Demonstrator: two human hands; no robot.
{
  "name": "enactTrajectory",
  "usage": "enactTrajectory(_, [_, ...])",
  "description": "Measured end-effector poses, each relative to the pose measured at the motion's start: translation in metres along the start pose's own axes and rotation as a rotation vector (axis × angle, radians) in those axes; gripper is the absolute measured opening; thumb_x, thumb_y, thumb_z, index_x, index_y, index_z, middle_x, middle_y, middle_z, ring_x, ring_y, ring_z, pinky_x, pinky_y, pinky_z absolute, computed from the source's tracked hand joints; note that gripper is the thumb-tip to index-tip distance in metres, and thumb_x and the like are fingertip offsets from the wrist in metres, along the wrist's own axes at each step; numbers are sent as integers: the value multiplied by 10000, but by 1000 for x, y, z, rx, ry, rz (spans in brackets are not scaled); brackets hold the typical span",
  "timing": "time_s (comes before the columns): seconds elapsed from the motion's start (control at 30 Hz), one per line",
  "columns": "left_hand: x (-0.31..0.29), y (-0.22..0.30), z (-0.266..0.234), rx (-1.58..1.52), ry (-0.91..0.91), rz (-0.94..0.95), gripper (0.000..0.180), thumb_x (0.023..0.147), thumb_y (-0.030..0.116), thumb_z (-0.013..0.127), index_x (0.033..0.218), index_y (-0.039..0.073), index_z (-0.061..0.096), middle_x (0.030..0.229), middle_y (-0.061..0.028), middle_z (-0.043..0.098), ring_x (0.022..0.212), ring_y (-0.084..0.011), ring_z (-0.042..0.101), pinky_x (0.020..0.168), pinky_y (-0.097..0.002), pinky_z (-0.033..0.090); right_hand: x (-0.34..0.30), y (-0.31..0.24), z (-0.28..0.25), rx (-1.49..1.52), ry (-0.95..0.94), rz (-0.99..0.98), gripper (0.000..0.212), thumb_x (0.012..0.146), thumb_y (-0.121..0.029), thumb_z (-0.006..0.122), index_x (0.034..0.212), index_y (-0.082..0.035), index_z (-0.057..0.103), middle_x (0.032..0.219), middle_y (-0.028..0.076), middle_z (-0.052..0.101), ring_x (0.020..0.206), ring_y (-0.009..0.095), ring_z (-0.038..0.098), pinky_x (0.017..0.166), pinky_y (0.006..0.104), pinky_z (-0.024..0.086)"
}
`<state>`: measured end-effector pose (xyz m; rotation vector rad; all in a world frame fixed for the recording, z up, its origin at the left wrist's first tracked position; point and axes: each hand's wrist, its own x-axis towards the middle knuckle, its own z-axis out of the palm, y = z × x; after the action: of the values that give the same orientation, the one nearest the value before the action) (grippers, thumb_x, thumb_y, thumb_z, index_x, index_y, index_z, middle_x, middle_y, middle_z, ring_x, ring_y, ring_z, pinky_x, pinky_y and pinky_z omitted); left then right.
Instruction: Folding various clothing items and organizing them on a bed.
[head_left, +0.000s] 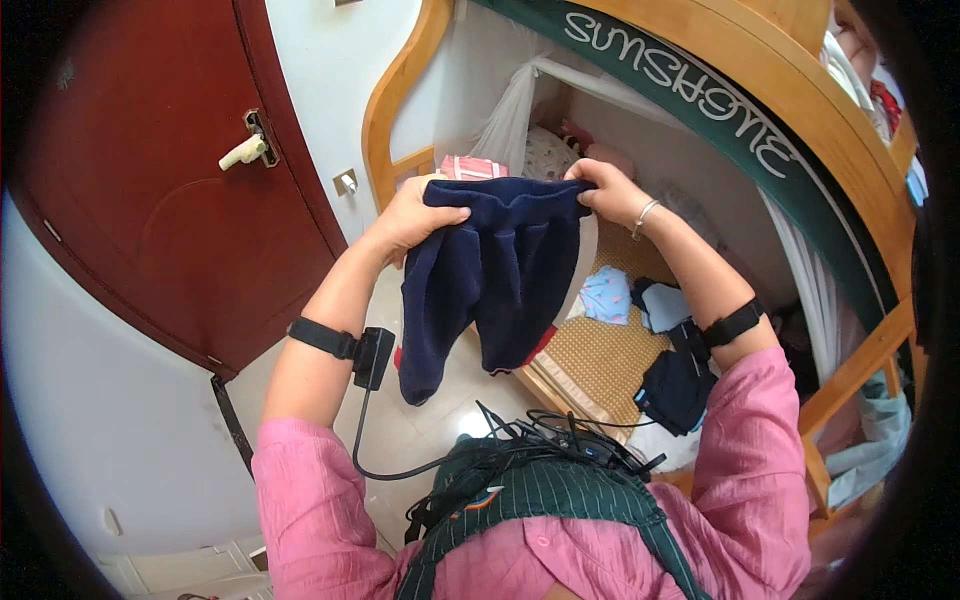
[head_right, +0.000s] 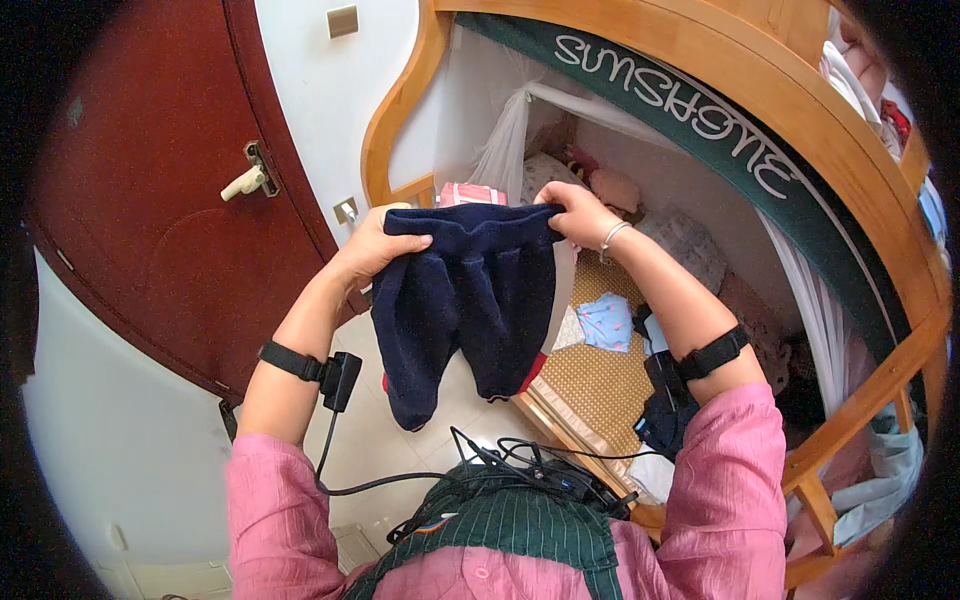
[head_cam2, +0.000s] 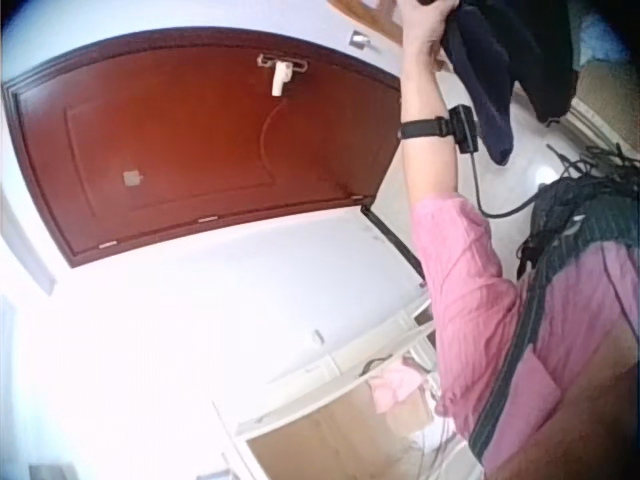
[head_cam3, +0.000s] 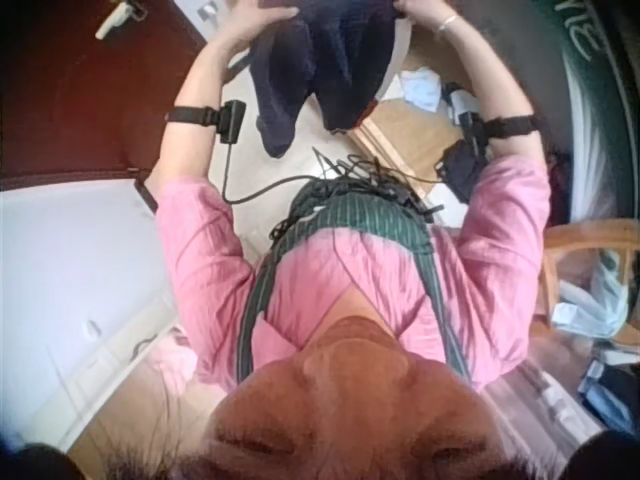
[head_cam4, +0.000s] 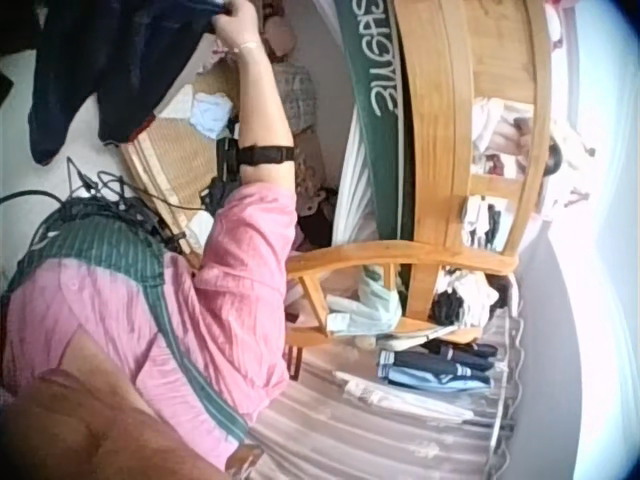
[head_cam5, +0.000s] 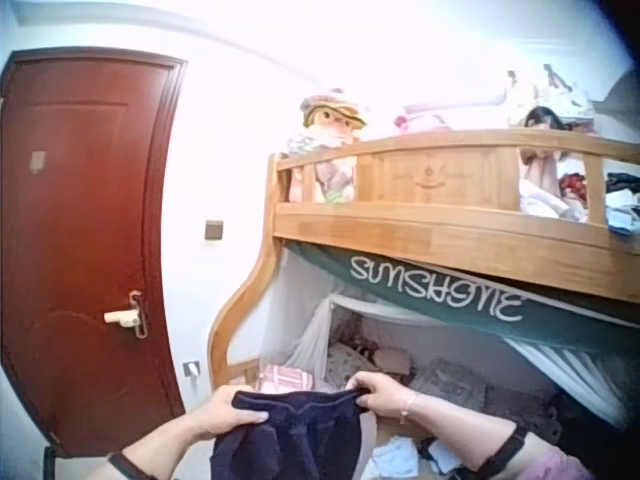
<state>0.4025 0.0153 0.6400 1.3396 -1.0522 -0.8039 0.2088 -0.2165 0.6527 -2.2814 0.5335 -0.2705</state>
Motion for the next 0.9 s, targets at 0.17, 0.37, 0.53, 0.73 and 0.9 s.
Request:
enactTrajectory(0.17, [1,-3,17,125,-22,99,162,736,33,659,888,34,603,787,4,599,723,-71,547,682,-223,462,-12,-36,59,-89,-145,-457,705,727,-216,721,1293,-27,345,1235,146,449,1187,222,404,985,320,340])
enactTrajectory(0.37, [-8,13,15,257,-44,173,134,737,17,652,813,63,552,765,26,564,715,-48,516,639,-205,437,3,-11,96,40,-21,-271,432,740,-224,644,1089,-14,499,965,192,602,925,288,590,814,362,447])
enactTrajectory(0.53, [-11,-2,-16,289,76,231,180,672,24,668,769,42,517,745,8,539,730,-84,489,679,-250,424,7,-32,105,-34,57,-241,268,787,-135,490,1019,0,495,892,251,588,850,340,592,743,373,451])
enactTrajectory(0.73, [0,-29,-30,468,347,335,275,654,106,705,791,18,484,768,-99,514,760,-230,509,694,-333,413,12,-32,114,349,-121,6,176,783,-137,486,897,-36,574,782,150,554,780,250,547,712,308,441])
enactTrajectory(0.9, [-5,-79,12,731,494,472,487,759,222,662,1150,4,469,1092,-202,513,1065,-344,482,906,-392,384,-4,2,144,-11,-13,-215,389,722,-341,613,932,-14,620,934,193,603,872,300,565,785,366,452])
